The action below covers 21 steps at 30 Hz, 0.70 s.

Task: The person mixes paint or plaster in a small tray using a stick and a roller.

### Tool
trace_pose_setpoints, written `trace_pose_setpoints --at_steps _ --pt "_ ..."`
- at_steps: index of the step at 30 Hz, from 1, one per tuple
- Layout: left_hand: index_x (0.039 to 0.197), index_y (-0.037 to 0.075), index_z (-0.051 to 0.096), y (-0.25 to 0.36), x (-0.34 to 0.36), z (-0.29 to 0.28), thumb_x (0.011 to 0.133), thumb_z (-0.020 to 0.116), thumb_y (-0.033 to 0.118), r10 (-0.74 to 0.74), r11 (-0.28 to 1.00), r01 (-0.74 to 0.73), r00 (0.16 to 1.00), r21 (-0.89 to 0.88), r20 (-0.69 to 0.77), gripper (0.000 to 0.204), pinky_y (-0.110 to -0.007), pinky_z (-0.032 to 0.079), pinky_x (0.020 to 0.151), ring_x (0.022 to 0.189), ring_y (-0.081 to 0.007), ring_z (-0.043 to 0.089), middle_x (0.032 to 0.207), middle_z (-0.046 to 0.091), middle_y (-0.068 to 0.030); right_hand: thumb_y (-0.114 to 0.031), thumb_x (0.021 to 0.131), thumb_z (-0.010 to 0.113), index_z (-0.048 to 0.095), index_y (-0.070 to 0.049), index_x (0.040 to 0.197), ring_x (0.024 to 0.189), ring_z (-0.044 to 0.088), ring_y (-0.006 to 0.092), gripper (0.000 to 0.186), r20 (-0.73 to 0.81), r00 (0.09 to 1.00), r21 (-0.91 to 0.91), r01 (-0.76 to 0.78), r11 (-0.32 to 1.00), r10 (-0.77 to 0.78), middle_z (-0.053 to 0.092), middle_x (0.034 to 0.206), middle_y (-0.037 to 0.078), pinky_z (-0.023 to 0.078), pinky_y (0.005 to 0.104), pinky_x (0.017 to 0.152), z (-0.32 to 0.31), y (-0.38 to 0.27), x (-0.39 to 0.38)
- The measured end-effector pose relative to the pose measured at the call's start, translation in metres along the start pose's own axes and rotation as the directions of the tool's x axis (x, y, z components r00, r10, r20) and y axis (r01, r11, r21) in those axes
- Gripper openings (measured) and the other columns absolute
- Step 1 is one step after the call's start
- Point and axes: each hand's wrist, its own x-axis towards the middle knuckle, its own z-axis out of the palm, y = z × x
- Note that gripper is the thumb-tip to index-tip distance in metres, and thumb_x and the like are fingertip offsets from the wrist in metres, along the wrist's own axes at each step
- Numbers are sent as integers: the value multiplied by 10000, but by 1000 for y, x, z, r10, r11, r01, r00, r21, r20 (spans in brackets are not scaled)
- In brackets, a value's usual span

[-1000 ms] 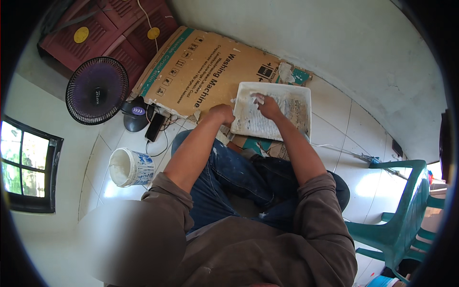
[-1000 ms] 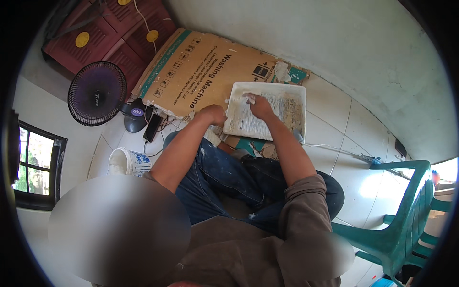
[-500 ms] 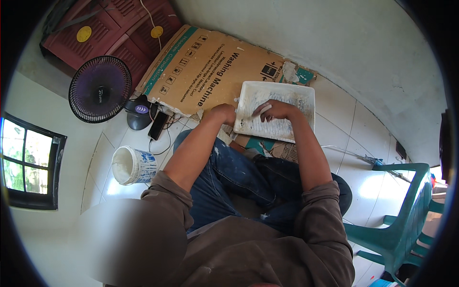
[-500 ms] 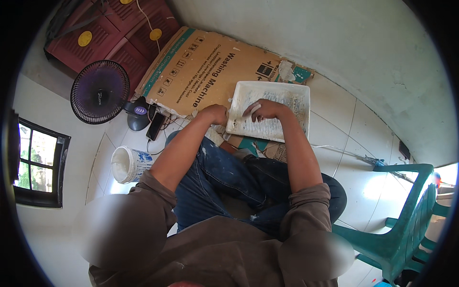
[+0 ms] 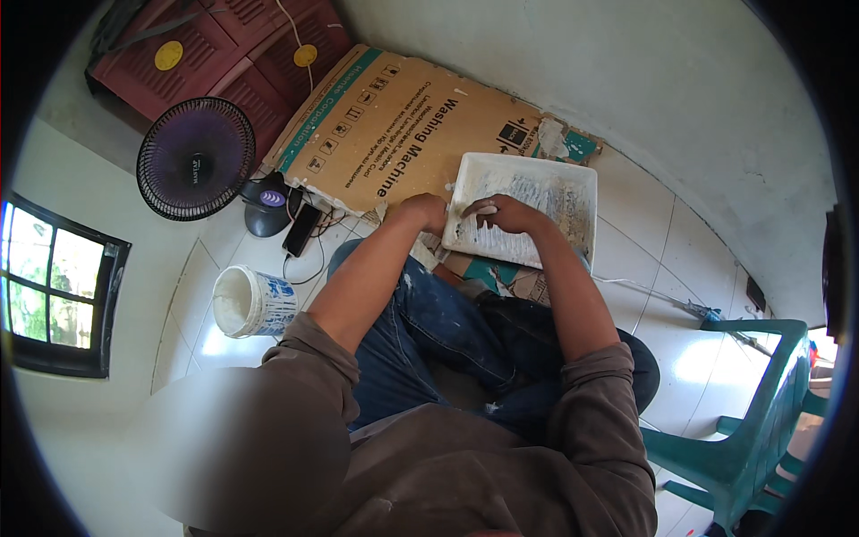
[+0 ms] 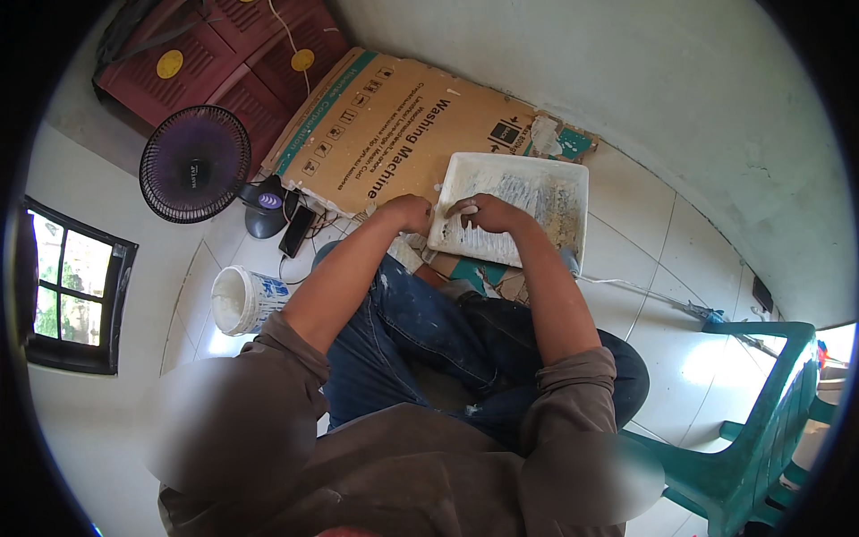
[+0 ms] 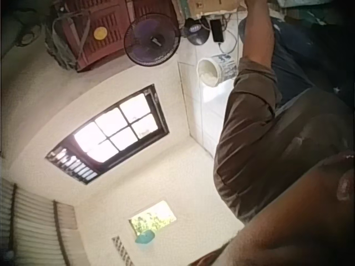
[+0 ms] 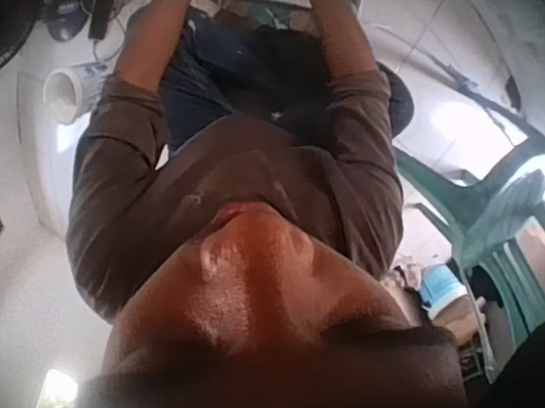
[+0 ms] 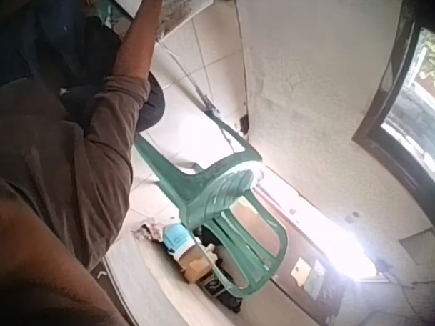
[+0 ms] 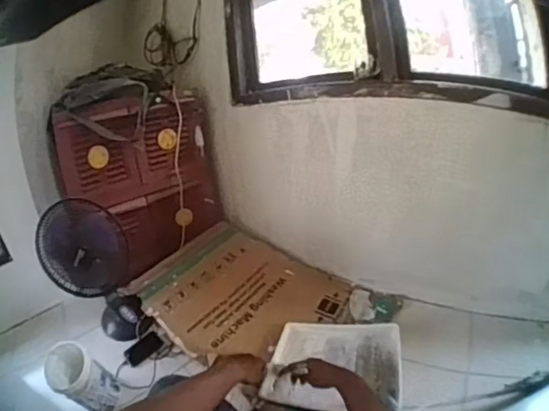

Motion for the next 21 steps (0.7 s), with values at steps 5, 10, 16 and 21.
trace_pose_setpoints --at_steps 5,10,16,21 --pt "1144 49 772 15 3 -1 728 817 422 23 1000 -23 999 -3 41 561 -415 567 956 1094 -342 720 1195 742 -190 86 863 502 765 -113 1170 933 694 214 452 96 993 205 -91 974 73 755 1036 115 565 349 854 -18 23 -15" --pt "1141 45 773 12 6 0 737 814 402 20 1000 -19 999 9 -27 541 -413 570 952 1096 -339 720 1197 741 -189 32 865 573 737 -99 1114 1018 681 415 325 -381 911 -355 12 935 -157 705 1076 238 537 476 923 28 47 6" --pt "1133 33 773 16 0 -1 760 796 353 1 1000 -1 1000 22 15 492 -412 576 938 1086 -334 727 1195 741 -195 30 854 556 728 -104 1065 967 673 421 303 -261 915 -292 230 929 -308 699 985 235 544 484 879 39 50 8" --pt "1147 72 767 24 4 3 841 667 293 58 998 -58 998 12 40 391 -429 554 947 1058 -364 717 1149 744 -203 52 839 556 722 -153 1036 979 673 400 329 -135 967 -314 166 935 -217 692 959 191 543 485 865 24 53 -2"
